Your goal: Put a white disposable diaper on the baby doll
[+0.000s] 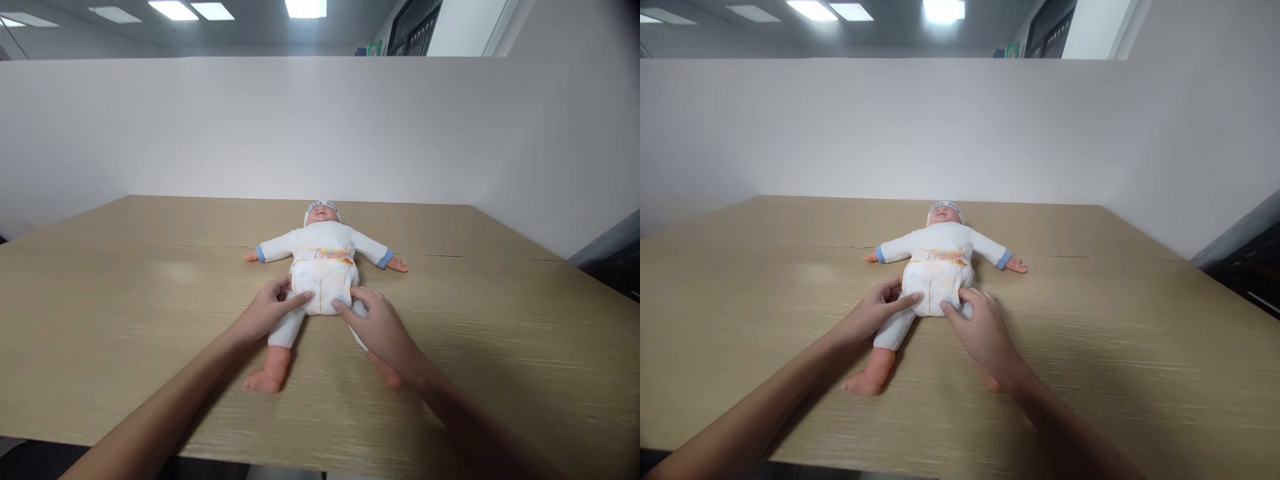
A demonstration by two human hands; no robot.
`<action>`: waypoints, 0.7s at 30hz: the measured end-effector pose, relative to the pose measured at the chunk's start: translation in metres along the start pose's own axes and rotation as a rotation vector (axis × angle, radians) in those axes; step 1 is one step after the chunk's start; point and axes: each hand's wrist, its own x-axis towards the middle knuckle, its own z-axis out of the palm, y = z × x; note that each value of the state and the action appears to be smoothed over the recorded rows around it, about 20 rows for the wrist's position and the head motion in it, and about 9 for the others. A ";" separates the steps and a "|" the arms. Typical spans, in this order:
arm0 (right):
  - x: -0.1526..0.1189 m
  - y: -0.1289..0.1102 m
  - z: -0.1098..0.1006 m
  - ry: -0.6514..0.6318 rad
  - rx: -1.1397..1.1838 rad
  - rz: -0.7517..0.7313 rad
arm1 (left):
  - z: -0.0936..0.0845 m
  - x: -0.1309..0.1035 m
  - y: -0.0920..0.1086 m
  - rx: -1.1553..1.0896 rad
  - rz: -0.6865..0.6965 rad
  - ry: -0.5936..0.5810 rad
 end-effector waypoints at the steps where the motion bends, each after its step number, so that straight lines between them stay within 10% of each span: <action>1: 0.000 0.000 0.000 -0.003 0.003 0.002 | 0.000 0.000 0.000 0.049 0.008 0.006; 11: 0.001 -0.002 -0.001 -0.041 -0.034 0.016 | 0.001 0.003 0.002 0.319 0.023 0.016; 21: 0.003 -0.003 -0.001 -0.078 0.108 0.028 | -0.002 0.003 -0.003 0.050 -0.053 -0.026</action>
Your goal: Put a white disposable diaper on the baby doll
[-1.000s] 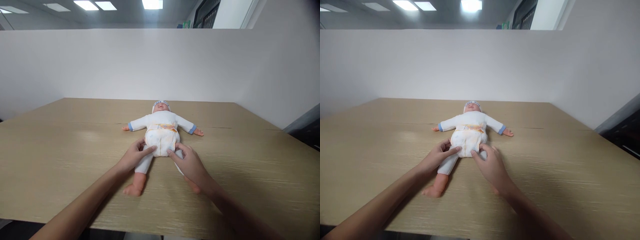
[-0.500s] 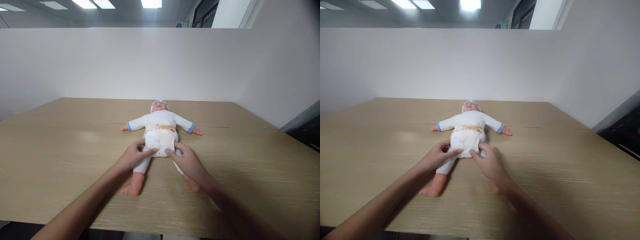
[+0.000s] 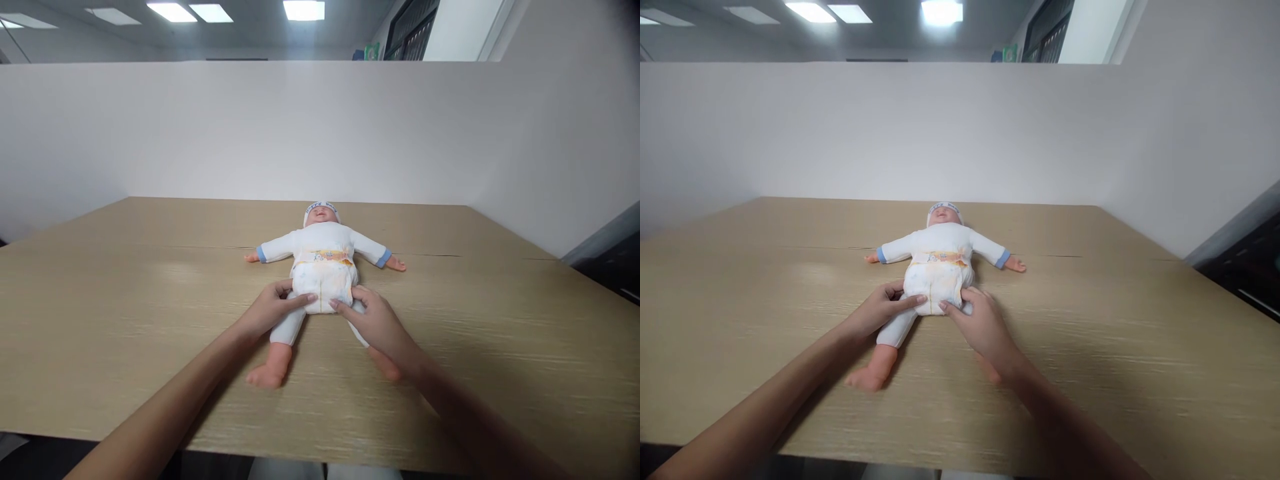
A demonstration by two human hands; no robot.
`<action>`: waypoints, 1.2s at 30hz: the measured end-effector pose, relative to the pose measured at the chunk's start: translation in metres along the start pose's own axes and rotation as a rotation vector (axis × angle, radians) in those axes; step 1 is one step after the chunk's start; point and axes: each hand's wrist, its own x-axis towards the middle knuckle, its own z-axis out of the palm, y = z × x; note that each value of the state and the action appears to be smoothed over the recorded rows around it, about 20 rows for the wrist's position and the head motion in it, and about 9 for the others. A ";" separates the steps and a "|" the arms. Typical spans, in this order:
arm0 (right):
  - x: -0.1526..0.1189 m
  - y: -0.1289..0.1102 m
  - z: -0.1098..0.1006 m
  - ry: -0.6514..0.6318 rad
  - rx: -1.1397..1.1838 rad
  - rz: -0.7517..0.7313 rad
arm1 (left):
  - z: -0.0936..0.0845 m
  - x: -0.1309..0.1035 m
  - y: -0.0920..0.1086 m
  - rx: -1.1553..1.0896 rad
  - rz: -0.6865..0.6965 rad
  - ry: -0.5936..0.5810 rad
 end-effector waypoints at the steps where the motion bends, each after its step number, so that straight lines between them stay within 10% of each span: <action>1: 0.000 -0.001 -0.001 -0.011 0.051 0.004 | 0.001 -0.001 0.001 -0.031 0.000 0.005; 18: -0.018 -0.004 -0.005 0.144 -0.215 -0.074 | -0.005 -0.004 0.000 -0.247 -0.019 0.147; 26: -0.010 0.004 -0.052 -0.004 -0.157 0.069 | -0.022 -0.008 0.014 0.387 0.261 0.331; 31: 0.045 0.008 -0.070 0.027 -0.106 -0.006 | -0.007 0.026 0.054 0.678 0.585 0.190; 36: 0.091 0.000 -0.060 -0.113 -0.224 -0.043 | 0.020 0.082 0.081 0.988 0.632 0.001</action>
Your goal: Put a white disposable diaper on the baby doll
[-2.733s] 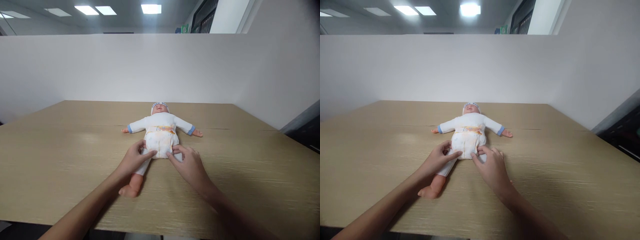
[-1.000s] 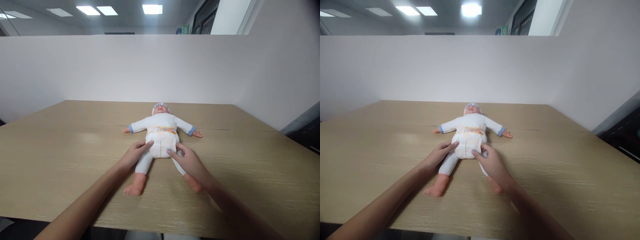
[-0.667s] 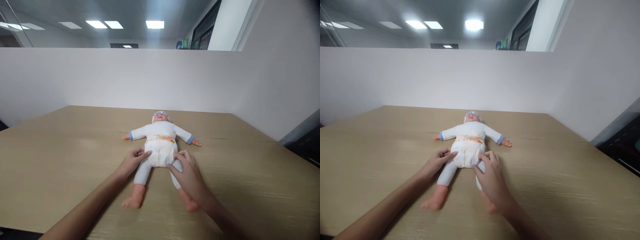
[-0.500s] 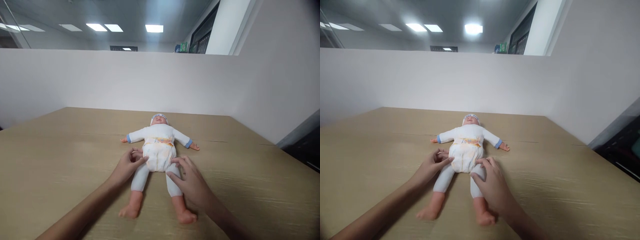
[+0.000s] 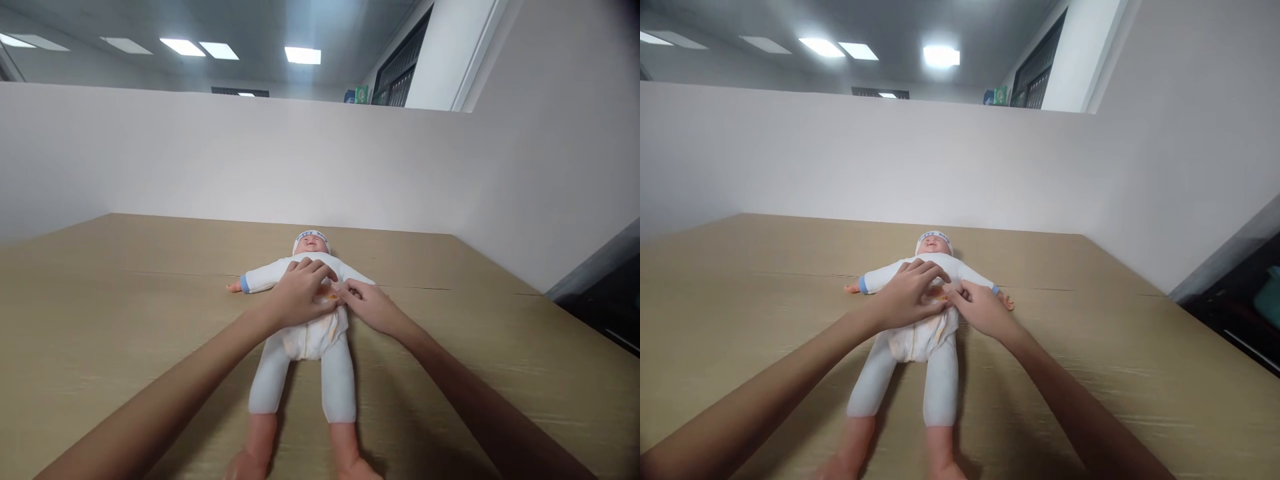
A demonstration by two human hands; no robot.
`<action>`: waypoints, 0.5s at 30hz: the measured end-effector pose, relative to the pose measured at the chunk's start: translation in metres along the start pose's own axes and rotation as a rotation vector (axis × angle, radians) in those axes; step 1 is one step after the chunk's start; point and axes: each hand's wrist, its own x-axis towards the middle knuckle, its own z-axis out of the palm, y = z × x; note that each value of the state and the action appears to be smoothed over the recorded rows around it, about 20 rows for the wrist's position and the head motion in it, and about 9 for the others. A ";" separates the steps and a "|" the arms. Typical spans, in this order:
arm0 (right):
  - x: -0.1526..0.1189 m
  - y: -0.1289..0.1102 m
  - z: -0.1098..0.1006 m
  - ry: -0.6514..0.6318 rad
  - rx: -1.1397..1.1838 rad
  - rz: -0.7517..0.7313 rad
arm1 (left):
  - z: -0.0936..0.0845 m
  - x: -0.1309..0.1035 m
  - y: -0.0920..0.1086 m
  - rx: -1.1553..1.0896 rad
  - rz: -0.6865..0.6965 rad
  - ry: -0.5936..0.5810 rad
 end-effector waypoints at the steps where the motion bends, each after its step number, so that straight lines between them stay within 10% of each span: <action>1: 0.004 0.000 0.003 -0.020 0.004 -0.007 | 0.004 0.008 -0.001 0.027 0.002 -0.037; 15: 0.010 0.045 -0.003 0.023 0.234 -0.021 | 0.030 0.012 -0.003 0.104 -0.063 0.007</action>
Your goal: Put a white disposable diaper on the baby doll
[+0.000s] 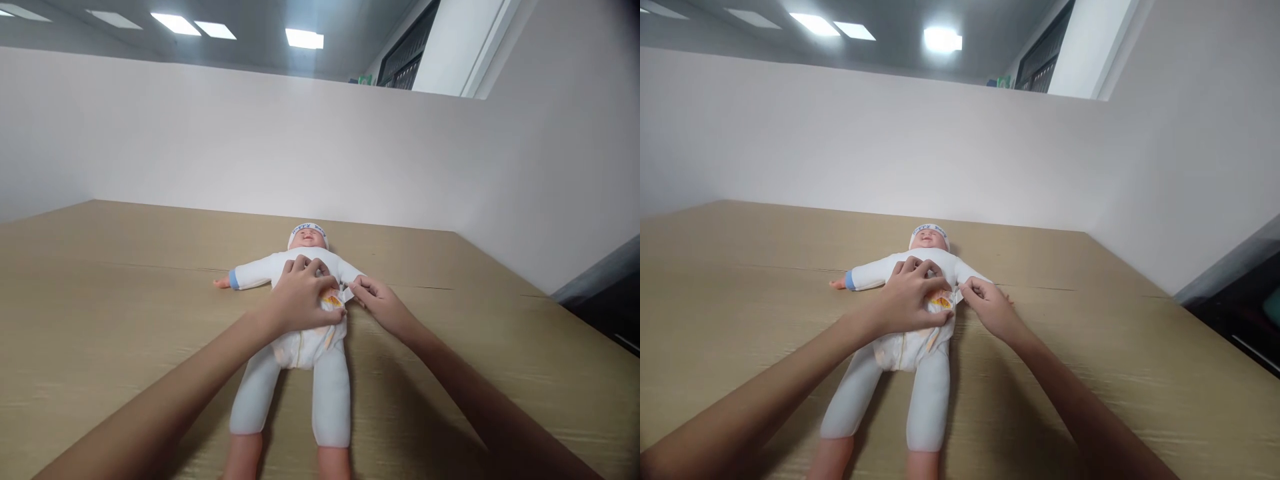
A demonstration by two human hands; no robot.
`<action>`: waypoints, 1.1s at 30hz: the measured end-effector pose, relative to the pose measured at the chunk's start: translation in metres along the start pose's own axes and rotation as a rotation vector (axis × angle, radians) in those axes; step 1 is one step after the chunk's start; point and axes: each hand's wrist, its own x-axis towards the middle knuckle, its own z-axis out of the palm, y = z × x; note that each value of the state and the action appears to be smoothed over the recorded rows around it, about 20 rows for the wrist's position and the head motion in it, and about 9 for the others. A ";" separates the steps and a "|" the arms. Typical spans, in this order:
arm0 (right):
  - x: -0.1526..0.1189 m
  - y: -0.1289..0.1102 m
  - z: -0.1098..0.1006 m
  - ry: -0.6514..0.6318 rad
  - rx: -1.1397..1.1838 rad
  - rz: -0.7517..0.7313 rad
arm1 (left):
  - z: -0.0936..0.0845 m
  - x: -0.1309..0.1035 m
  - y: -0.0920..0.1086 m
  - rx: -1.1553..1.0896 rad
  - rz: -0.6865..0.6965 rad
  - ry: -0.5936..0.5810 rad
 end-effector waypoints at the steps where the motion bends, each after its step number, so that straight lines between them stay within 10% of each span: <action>1: 0.000 0.002 -0.001 -0.005 0.022 0.000 | 0.001 0.000 0.000 0.006 0.001 0.002; 33: 0.011 -0.004 0.034 -0.104 0.321 -0.007 | 0.005 -0.005 0.000 0.053 -0.028 0.027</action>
